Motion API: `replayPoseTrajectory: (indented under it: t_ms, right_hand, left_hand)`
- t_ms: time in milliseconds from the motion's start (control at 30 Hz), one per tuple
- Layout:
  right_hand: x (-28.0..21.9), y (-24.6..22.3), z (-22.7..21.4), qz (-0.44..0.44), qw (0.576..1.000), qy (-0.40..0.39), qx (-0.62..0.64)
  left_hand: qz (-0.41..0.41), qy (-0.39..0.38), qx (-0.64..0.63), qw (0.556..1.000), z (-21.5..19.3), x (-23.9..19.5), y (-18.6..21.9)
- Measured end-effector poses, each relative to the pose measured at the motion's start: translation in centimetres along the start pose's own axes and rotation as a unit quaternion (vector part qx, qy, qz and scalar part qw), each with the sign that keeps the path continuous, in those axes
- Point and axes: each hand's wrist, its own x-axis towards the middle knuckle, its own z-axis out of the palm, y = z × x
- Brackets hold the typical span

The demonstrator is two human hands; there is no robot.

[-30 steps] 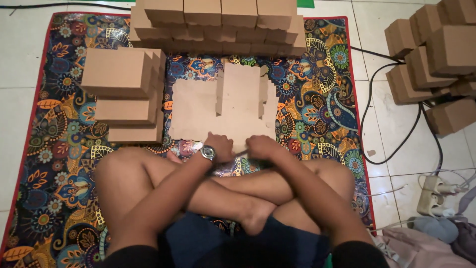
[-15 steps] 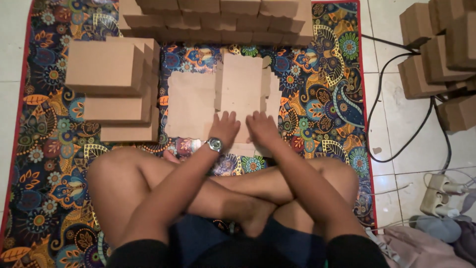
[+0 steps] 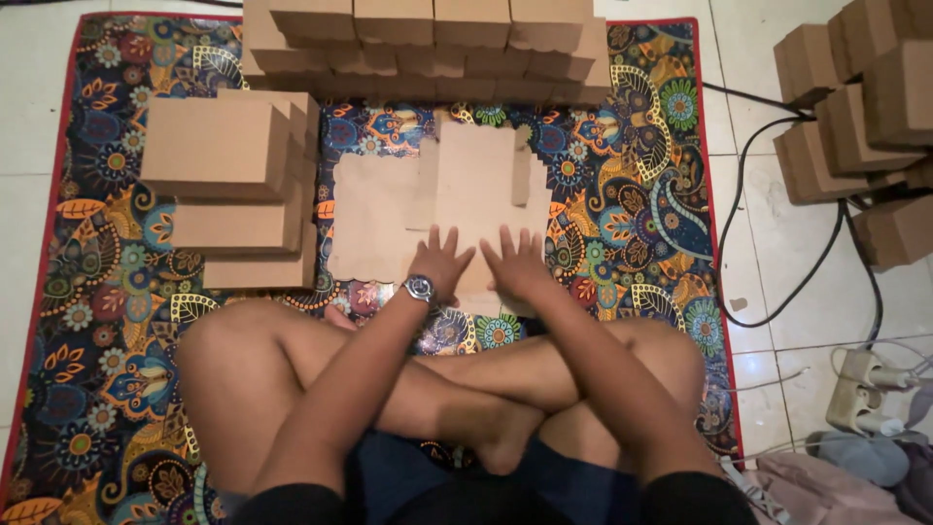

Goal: Folding a flat cardboard cutout into a rectangular box while sitting on the floor.

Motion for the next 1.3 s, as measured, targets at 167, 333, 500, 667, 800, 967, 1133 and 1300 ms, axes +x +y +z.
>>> replayPoseTrajectory:
  t_ms: [167, 333, 500, 667, 800, 967, 1133, 1300]
  right_hand:
    - [-0.6, -0.1, 1.0, -0.015, 0.999, -0.025, -0.043]
    - [1.6, 0.7, 4.7, -0.033, 0.998, -0.046, -0.028]
    - [0.9, 3.0, 3.5, -0.122, 0.986, -0.029, 0.107]
    - [4.1, 4.9, 3.4, -0.040, 0.987, 0.131, 0.079]
    - [6.3, 5.1, 2.2, -0.031, 0.983, 0.178, 0.027]
    - [2.6, 1.6, -3.0, -0.032, 0.993, 0.100, 0.061]
    - [3.2, 0.3, -1.5, -0.022, 0.996, 0.068, -0.049]
    - [4.1, 0.0, -0.7, -0.012, 0.993, 0.118, -0.018]
  left_hand:
    - [0.003, 0.014, 0.003, 1.000, 2.9, 1.3, -0.3]
    - [0.001, -0.002, 0.026, 1.000, 1.2, -1.6, 0.8]
    - [0.052, -0.015, -0.037, 0.998, -1.4, -3.0, -0.8]
    - [0.007, 0.059, -0.104, 0.993, -3.1, -1.6, -3.0]
    - [0.018, 0.200, -0.030, 0.979, -1.0, 1.7, -3.9]
    - [-0.022, 0.066, -0.027, 0.997, -2.1, 0.3, -2.5]
    - [-0.043, 0.046, -0.017, 0.998, -3.4, -0.4, -1.6]
    - [-0.023, 0.056, -0.032, 0.998, -2.7, 1.1, -1.8]
